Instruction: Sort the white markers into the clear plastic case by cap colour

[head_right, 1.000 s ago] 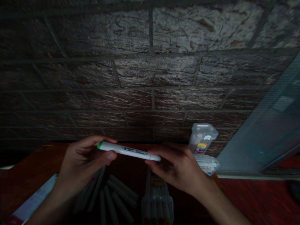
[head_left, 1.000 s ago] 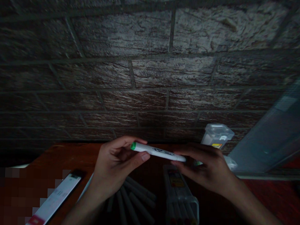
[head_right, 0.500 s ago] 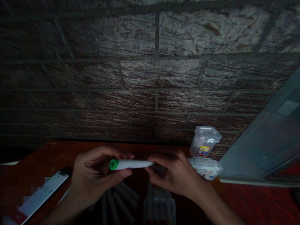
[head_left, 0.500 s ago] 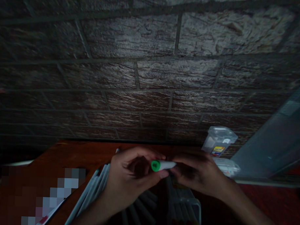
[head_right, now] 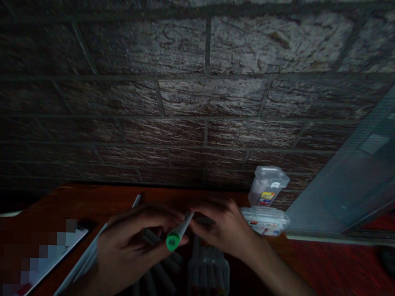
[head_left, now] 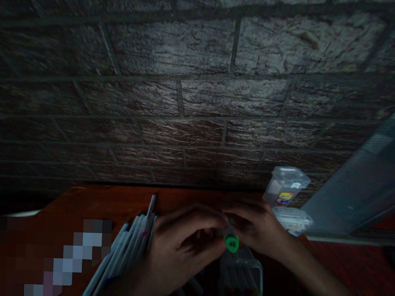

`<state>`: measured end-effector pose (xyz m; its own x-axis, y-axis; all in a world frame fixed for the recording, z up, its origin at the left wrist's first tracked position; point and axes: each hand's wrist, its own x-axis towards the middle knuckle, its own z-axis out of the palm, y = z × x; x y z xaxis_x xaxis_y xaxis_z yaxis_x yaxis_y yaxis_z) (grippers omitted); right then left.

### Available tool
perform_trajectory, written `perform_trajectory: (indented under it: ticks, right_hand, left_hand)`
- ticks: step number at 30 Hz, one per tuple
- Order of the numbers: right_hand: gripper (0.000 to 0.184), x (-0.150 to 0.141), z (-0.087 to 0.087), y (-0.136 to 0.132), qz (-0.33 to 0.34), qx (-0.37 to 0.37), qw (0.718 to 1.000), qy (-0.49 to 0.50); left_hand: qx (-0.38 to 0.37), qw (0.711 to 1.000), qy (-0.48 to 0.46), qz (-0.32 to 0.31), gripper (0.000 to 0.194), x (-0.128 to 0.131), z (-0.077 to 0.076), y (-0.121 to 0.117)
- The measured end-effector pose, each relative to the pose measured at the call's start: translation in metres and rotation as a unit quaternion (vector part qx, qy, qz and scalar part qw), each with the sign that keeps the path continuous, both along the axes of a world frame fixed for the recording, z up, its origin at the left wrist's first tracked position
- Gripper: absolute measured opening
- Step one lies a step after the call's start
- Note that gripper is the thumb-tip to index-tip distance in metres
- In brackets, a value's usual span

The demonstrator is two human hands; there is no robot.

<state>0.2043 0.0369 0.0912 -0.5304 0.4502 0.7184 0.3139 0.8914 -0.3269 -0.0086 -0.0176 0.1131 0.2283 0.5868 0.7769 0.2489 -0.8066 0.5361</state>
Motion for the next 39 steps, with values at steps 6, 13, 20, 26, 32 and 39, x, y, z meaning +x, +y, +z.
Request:
perform_trajectory:
  ticks: [6,13,20,26,32,39]
  right_hand:
    - [0.012,0.004,-0.004,0.002,0.001,-0.014,1.000,-0.009]
    - [0.016,0.007,0.003,0.001,0.006,-0.006,1.000,0.009]
    - [0.020,0.010,0.006,0.001,0.019,-0.017,1.000,0.013]
    - [0.026,0.015,0.008,0.003,0.022,-0.017,1.000,0.010]
    - [0.026,0.016,0.009,0.005,0.022,-0.001,1.000,0.014]
    - [0.024,0.014,0.008,0.003,0.017,-0.030,0.999,-0.001]
  left_hand:
    - [0.011,1.000,-0.011,-0.016,0.036,0.001,0.001,0.000]
    - [-0.007,1.000,0.011,-0.018,0.034,-0.001,-0.003,0.002]
    - [-0.003,1.000,0.015,-0.015,0.031,-0.002,-0.003,0.006]
    - [-0.004,0.999,0.030,-0.042,0.031,-0.001,0.002,0.006]
    - [-0.018,0.997,0.043,-0.057,0.036,-0.001,-0.003,0.004]
    - [-0.006,0.997,0.046,-0.065,0.042,-0.001,-0.001,0.001]
